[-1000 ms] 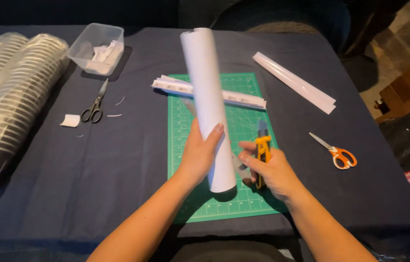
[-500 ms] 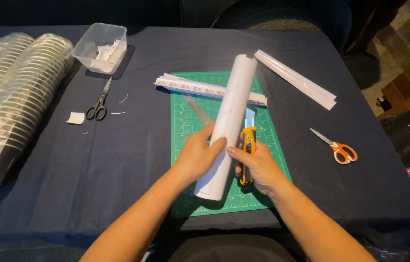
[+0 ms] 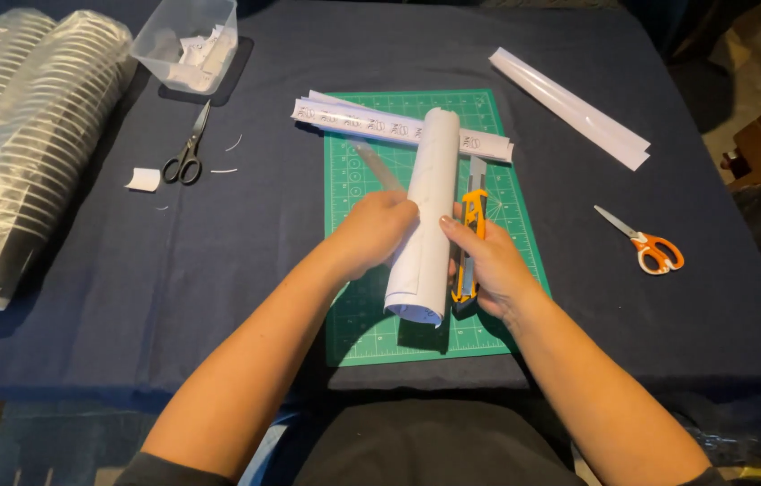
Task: Using a utility knife and a metal ruler to cut printed paper strips on a green cutting mat.
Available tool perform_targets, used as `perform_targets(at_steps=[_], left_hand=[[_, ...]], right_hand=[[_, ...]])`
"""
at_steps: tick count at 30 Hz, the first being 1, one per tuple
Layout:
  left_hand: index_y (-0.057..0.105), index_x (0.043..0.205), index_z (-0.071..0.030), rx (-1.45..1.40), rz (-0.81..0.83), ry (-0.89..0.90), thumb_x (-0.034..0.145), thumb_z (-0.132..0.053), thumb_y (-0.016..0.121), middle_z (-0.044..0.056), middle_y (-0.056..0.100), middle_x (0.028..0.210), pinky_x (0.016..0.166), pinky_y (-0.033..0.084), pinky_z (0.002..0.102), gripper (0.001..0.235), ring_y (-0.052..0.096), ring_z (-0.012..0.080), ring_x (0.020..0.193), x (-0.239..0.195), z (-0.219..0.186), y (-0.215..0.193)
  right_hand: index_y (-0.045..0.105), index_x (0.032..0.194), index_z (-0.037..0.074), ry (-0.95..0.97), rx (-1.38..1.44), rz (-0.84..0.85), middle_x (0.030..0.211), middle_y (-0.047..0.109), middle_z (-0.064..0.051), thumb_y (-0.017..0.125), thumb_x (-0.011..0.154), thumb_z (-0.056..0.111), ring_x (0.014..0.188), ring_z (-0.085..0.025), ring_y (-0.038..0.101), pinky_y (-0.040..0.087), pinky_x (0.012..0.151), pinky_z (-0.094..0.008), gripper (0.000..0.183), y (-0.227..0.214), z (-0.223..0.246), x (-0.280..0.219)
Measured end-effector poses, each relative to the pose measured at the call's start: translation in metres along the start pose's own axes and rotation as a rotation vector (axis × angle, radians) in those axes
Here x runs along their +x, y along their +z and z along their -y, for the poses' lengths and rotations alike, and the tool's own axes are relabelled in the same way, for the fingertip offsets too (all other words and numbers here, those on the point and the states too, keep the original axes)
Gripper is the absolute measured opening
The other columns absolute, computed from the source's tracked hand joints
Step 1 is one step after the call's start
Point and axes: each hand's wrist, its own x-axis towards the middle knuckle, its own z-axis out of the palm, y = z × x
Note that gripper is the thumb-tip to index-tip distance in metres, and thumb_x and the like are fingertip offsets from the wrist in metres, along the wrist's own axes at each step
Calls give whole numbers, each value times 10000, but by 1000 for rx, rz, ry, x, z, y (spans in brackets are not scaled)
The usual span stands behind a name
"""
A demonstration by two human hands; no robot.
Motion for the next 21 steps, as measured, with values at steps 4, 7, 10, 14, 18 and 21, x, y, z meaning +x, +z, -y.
perform_targets(at_steps=[4,7,10,14,18,21], left_hand=[[788,1056,18,-113,9,-31,795,-335,626,192,714,786,561,649,477,468,734,306,624,-11,-28,-5],[725,1258,83,-101,92,-29,738,-401,744,284,735,984,616,636,450,711,770,367,813,-30,-51,-8],[693,1294,98,-49,99,-36,759,-343,763,288,731,1009,651,645,482,697,776,388,881,-16,-42,-5],[757,1175,33,101,59,-21,836,-390,630,225,750,948,752,630,524,557,766,366,928,-3,-32,-8],[744,1243,-19,369,45,126,912,-415,511,247,735,1207,1037,530,552,566,664,431,1232,-8,-34,-13],[656,1350,34,338,106,149,887,-394,601,284,704,1268,1093,500,543,633,634,441,1286,-47,-65,-15]], right_hand=[[610,1157,-13,-14,-3,-7,771,660,-79,749,984,237,539,-172,683,610,558,-341,334,0,7,5],[617,1135,-21,-31,10,3,808,663,-91,708,1008,201,551,-190,680,603,553,-343,271,9,19,1],[591,1143,-23,-72,-21,-16,832,652,-78,713,1004,203,576,-159,683,617,570,-316,293,6,14,4],[610,1142,-6,-58,-49,-7,845,695,-118,751,984,242,579,-187,694,619,542,-338,326,1,11,3],[504,1384,-76,-105,-109,-39,833,647,-70,750,978,215,528,-138,650,600,491,-285,557,13,22,-10],[474,1425,-82,-145,-147,-56,865,655,-86,741,982,189,535,-138,647,594,484,-282,584,9,17,-6]])
